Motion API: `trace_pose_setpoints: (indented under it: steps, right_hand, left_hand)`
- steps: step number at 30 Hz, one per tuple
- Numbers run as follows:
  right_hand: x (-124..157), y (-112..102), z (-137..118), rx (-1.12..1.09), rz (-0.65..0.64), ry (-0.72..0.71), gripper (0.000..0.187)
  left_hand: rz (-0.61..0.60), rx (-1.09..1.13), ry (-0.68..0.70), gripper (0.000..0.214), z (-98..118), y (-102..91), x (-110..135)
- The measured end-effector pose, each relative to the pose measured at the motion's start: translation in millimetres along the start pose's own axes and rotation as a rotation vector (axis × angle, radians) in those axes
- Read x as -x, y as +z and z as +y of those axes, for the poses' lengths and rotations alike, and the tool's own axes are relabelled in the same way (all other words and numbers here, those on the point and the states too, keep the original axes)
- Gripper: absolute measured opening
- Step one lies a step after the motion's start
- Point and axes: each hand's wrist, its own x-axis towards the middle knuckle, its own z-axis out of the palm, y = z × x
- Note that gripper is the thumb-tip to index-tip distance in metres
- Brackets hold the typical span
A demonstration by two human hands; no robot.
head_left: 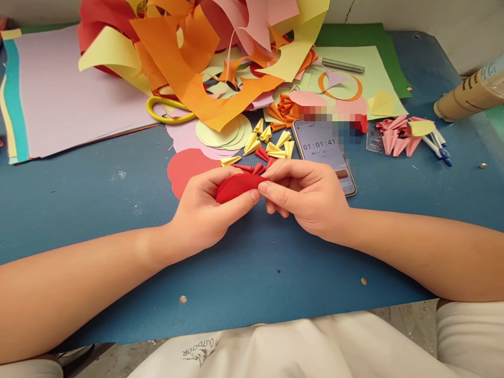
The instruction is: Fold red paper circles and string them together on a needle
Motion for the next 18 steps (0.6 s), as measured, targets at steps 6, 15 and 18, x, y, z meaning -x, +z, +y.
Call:
trace_pose_setpoints:
  steps: [6,15,18]
  right_hand:
    - [1.1,-1.4,-2.6,-0.015,0.000,0.007,0.029]
    - [-0.4,-1.2,-1.8,0.060,-0.003,0.043,0.042]
    - [0.2,-1.9,-1.1,0.086,0.001,0.026,0.042]
  left_hand:
    - [0.061,-0.148,0.084,0.027,0.0,0.2,4.6]
    - [0.049,-0.081,0.033,0.037,2.2,1.4,3.6]
    - [0.060,-0.108,0.064,0.033,-0.3,0.6,4.7]
